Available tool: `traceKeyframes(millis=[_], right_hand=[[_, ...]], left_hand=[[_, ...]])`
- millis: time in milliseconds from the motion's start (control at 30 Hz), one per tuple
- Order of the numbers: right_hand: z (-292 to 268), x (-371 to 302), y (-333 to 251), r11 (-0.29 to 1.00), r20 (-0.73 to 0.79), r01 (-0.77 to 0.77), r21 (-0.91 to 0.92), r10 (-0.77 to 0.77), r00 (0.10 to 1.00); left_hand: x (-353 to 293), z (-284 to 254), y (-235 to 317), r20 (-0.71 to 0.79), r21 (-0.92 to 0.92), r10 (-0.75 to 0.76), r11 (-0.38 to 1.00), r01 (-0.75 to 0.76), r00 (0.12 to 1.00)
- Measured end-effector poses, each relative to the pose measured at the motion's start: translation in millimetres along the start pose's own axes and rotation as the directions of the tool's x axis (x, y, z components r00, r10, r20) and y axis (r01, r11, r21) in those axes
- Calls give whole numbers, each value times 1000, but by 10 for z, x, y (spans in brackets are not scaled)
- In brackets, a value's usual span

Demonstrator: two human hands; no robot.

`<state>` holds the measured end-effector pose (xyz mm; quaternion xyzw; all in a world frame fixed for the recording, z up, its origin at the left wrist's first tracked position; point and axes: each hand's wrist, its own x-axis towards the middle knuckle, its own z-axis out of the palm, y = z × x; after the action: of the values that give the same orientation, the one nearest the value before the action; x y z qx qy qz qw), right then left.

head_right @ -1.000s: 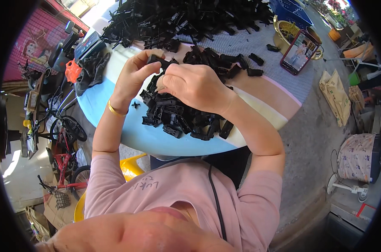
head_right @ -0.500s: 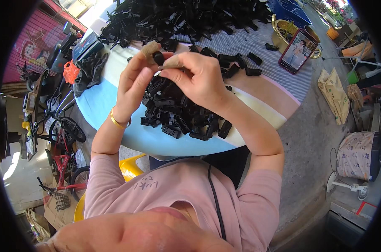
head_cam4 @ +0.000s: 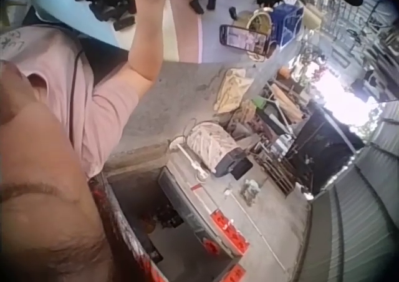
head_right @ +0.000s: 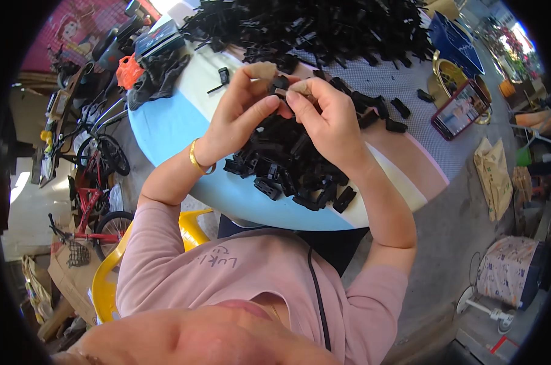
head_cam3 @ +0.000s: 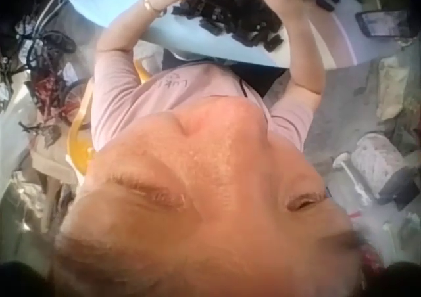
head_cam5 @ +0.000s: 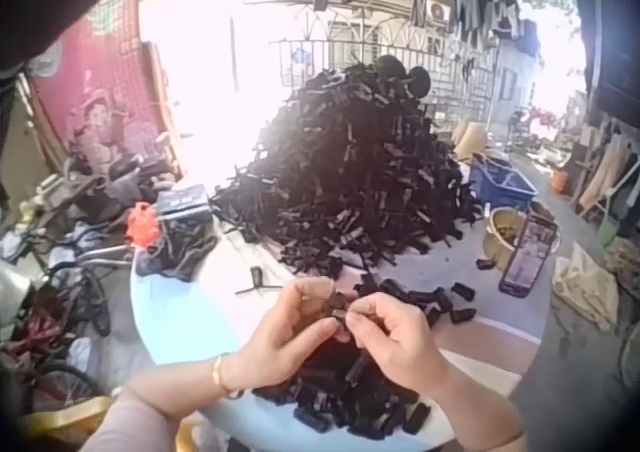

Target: Assembling small black plastic mechanical components by hand on a workstation.

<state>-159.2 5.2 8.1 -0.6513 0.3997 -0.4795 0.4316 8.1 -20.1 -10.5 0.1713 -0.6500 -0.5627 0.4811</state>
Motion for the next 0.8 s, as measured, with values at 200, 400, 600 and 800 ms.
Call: traceKeyframes(millis=[200,400,600,800], right_hand=[[33,-1,1,996,16,32,-79,-31,999],[32,-17,-10,997,49,0,-82,5,999],[38,-14,10,997,80,-11,-74,17,997],[29,-12,20,994,128,-105,6,104,986]], left_hand=[[-46,10,-30,-33,192,54,980,-46,998],[-30,-9,-23,-92,106,83,992,-73,992],[-40,-44,6,-66,115,107,988,-99,992],[-44,-50,30,-10,426,251,877,-223,968]])
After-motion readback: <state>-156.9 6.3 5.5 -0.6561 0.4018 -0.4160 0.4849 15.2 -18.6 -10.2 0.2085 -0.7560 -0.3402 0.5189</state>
